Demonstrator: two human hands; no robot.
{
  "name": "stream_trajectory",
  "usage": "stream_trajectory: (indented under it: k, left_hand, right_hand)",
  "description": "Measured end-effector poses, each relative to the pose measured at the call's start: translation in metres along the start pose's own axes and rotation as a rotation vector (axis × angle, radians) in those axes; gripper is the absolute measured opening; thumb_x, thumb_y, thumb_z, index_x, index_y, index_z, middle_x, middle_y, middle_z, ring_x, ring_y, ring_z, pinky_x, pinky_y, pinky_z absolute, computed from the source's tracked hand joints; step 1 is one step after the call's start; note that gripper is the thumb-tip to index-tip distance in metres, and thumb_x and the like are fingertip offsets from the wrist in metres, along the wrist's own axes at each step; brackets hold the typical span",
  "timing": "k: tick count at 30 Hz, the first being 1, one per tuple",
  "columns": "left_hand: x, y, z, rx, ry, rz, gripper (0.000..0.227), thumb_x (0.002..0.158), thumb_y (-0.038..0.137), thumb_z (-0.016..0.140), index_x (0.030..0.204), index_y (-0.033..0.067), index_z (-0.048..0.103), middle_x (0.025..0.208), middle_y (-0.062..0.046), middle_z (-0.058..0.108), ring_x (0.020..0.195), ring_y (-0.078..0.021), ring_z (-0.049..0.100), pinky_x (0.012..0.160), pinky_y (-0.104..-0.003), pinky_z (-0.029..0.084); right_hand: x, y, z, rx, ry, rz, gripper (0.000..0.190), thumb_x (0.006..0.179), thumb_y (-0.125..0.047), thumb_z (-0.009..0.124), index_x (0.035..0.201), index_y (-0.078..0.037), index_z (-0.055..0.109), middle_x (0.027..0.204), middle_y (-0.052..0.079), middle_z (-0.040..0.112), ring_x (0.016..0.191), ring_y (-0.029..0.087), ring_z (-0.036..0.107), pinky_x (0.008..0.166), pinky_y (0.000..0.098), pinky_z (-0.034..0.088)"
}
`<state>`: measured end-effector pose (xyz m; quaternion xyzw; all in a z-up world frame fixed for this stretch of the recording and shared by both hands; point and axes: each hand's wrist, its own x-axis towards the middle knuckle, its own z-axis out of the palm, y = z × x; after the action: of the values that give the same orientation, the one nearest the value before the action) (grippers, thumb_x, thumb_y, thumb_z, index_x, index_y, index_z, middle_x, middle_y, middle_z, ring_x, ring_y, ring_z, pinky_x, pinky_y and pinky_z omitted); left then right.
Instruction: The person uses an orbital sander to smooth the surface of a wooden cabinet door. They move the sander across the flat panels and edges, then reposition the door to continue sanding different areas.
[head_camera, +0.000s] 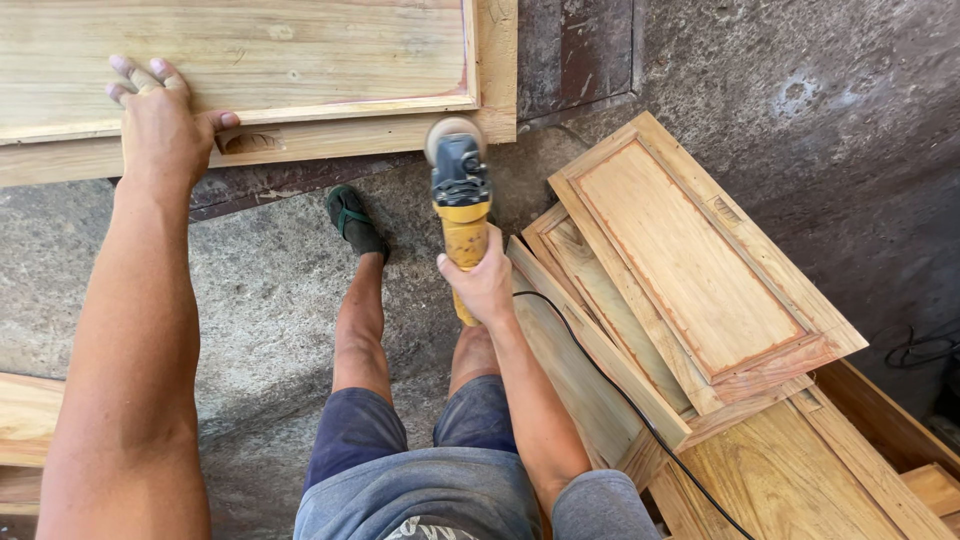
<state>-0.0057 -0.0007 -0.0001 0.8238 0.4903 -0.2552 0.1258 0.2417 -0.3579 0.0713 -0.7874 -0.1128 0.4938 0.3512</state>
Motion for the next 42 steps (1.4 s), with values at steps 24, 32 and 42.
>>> stream_trajectory:
  k: [24,32,42]
  left_hand:
    - [-0.004,-0.001,0.001,-0.017,-0.024,-0.002,0.099,0.097,0.051,0.075,0.156,-0.0197,0.039,0.145,-0.061,0.023,0.13,-0.0752,0.034,0.096,-0.058,0.051]
    - [-0.004,0.001,-0.003,-0.031,-0.03,-0.007,0.099,0.098,0.051,0.075,0.158,-0.0183,0.038,0.15,-0.058,0.021,0.134,-0.0739,0.032,0.106,-0.058,0.045]
    - [0.001,0.003,0.0,0.048,-0.048,-0.006,0.104,0.095,0.057,0.071,0.158,-0.0182,0.035,0.148,-0.058,0.024,0.132,-0.0719,0.035,0.104,-0.057,0.046]
  right_hand:
    - [0.002,0.013,-0.036,0.063,0.099,0.05,0.062,0.081,-0.022,0.081,0.13,0.002,0.051,0.112,0.018,0.074,0.102,0.025,0.075,0.089,0.0408,0.06]
    - [0.002,0.009,-0.008,-0.018,-0.018,-0.033,0.069,0.078,-0.023,0.084,0.133,0.003,0.05,0.114,0.021,0.071,0.103,0.027,0.072,0.09,0.0426,0.056]
    - [0.002,0.021,-0.031,0.024,0.065,0.024,0.066,0.078,-0.026,0.082,0.129,0.001,0.051,0.113,0.02,0.072,0.105,0.029,0.073,0.09,0.0411,0.057]
